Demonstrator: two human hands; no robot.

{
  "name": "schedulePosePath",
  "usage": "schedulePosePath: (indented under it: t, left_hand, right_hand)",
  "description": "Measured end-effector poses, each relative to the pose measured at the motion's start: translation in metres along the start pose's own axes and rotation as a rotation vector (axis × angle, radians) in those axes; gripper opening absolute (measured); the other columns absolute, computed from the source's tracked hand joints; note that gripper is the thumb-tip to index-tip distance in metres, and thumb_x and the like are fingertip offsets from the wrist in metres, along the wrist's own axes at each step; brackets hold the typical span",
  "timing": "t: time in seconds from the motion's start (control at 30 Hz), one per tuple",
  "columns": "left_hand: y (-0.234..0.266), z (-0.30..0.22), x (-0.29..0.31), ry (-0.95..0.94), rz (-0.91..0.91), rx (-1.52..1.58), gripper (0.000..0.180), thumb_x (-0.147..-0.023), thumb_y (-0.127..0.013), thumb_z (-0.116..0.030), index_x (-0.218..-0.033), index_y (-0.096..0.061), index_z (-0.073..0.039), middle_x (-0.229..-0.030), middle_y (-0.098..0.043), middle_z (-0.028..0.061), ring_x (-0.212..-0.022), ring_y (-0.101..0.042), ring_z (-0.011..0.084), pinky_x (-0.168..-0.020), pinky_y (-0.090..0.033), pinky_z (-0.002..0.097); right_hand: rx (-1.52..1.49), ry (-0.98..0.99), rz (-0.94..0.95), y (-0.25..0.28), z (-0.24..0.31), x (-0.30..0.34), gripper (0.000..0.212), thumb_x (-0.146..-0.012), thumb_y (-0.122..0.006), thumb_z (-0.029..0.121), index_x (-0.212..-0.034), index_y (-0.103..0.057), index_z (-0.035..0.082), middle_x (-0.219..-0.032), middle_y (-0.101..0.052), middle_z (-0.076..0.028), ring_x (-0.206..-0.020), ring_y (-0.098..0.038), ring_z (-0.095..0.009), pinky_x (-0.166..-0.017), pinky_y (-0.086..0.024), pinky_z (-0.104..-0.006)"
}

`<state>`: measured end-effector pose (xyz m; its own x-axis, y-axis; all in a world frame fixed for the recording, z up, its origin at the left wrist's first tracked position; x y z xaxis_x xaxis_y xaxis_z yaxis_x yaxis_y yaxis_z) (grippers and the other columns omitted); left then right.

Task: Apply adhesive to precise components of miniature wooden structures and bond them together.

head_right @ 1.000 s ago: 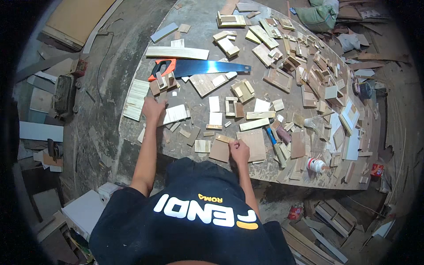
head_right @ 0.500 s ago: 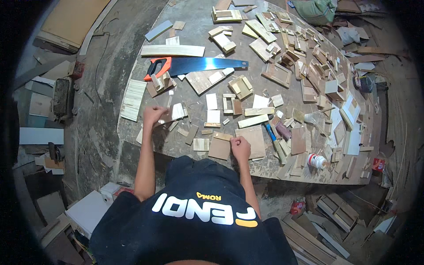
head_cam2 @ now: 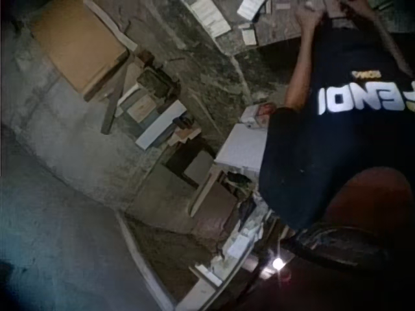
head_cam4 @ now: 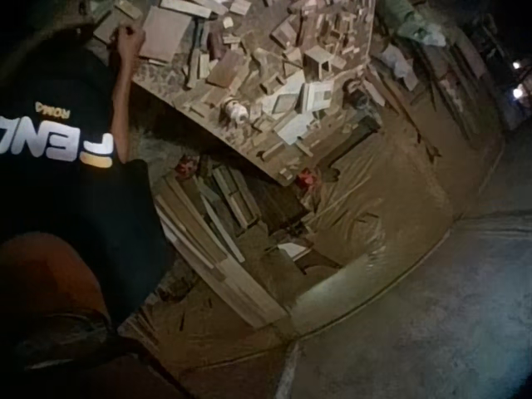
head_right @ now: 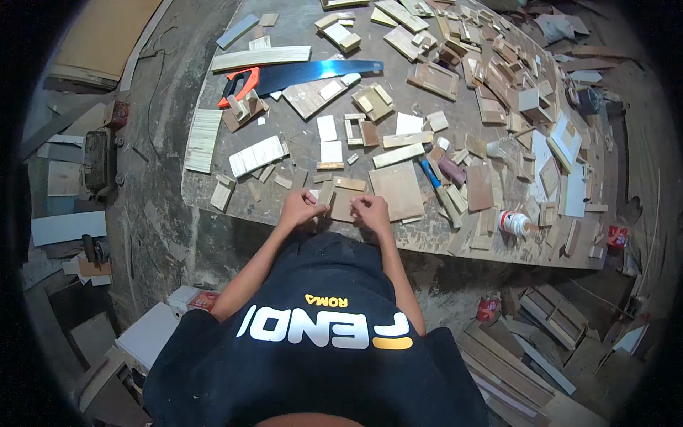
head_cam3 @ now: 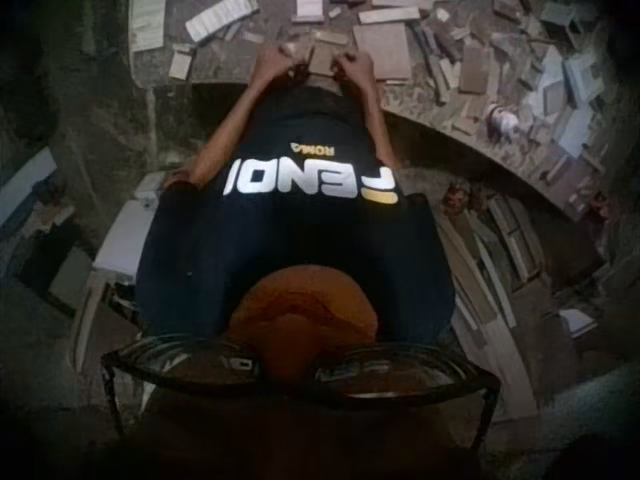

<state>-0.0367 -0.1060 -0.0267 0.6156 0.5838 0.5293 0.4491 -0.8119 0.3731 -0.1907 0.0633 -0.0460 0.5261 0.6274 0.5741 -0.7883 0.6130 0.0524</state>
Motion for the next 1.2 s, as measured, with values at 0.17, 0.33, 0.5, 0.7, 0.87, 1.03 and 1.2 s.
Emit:
schedulePosePath:
  t: [0.17, 0.33, 0.5, 0.7, 0.87, 1.03, 1.2]
  left_hand:
    - [-0.014, 0.001, 0.007, -0.063, -0.122, -0.24, 0.053, -0.057, -0.089, -0.038, -0.077, -0.059, 0.001, -0.068, -0.063, 0.0149, -0.063, -0.064, 0.029, -0.062, -0.052, 0.0382]
    - [-0.018, -0.008, 0.008, -0.072, -0.175, -0.203, 0.051, -0.062, -0.087, -0.038, -0.084, -0.061, 0.0, -0.071, -0.065, 0.0154, -0.069, -0.066, 0.0303, -0.063, -0.052, 0.0405]
    - [-0.012, -0.002, 0.002, -0.055, -0.211, -0.206, 0.042, -0.069, -0.083, -0.036, -0.086, -0.065, -0.002, -0.072, -0.066, 0.0131, -0.066, -0.065, 0.0269, -0.061, -0.051, 0.0378]
    - [-0.016, 0.002, -0.004, -0.076, -0.194, -0.144, 0.035, -0.071, -0.081, -0.032, -0.084, -0.069, -0.002, -0.069, -0.067, 0.0129, -0.066, -0.067, 0.0278, -0.061, -0.051, 0.0384]
    - [-0.019, -0.008, -0.005, -0.116, -0.183, -0.166, 0.031, -0.071, -0.081, -0.027, -0.087, -0.071, -0.002, -0.072, -0.069, 0.0139, -0.068, -0.069, 0.0261, -0.064, -0.053, 0.0363]
    - [-0.019, -0.01, -0.006, -0.166, -0.198, -0.107, 0.029, -0.072, -0.08, -0.022, -0.091, -0.074, -0.001, -0.077, -0.071, 0.0154, -0.069, -0.069, 0.0258, -0.066, -0.054, 0.0352]
    - [-0.027, -0.008, -0.015, -0.188, -0.15, -0.064, 0.028, -0.071, -0.079, -0.018, -0.09, -0.073, 0.002, -0.074, -0.07, 0.017, -0.067, -0.07, 0.0251, -0.065, -0.054, 0.0346]
  right_hand:
    - [0.089, 0.007, 0.059, -0.003, -0.018, 0.012, 0.019, -0.093, -0.066, 0.018, -0.091, -0.069, -0.001, -0.075, -0.069, -0.006, -0.059, -0.062, -0.01, -0.051, -0.048, -0.0226]
    - [0.079, 0.04, 0.02, -0.007, -0.021, 0.023, 0.021, -0.093, -0.065, 0.018, -0.1, -0.07, -0.001, -0.077, -0.069, -0.005, -0.061, -0.064, -0.011, -0.054, -0.05, -0.0232]
    - [0.028, -0.025, -0.043, 0.007, -0.038, 0.033, 0.021, -0.094, -0.065, 0.017, -0.106, -0.069, 0.0, -0.081, -0.07, -0.005, -0.064, -0.064, -0.01, -0.054, -0.05, -0.0232]
    - [-0.012, -0.043, -0.089, 0.011, -0.032, 0.035, 0.025, -0.092, -0.064, 0.014, -0.11, -0.069, -0.003, -0.079, -0.071, -0.006, -0.061, -0.064, -0.01, -0.056, -0.052, -0.0244]
    - [-0.002, 0.07, -0.083, 0.012, -0.025, 0.027, 0.025, -0.093, -0.063, 0.011, -0.112, -0.068, -0.003, -0.08, -0.07, -0.006, -0.064, -0.063, -0.01, -0.058, -0.051, -0.0241]
    - [0.12, 0.119, -0.06, 0.005, -0.009, 0.029, 0.025, -0.09, -0.066, 0.011, -0.111, -0.07, -0.001, -0.081, -0.071, -0.008, -0.067, -0.065, -0.012, -0.064, -0.052, -0.0247]
    - [0.462, 0.227, -0.32, 0.023, -0.001, 0.03, 0.028, -0.077, -0.073, 0.014, -0.102, -0.073, 0.002, -0.079, -0.072, -0.012, -0.067, -0.069, -0.015, -0.067, -0.054, -0.0273]
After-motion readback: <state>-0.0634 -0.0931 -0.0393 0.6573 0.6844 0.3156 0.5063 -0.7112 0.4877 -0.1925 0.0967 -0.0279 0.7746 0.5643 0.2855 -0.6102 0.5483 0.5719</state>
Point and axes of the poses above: each hand's wrist, its own x-axis away from the middle knuckle, its own y-axis out of the back of the hand, z = x × y, the point moved 10 cm from there along -x, towards the middle knuckle
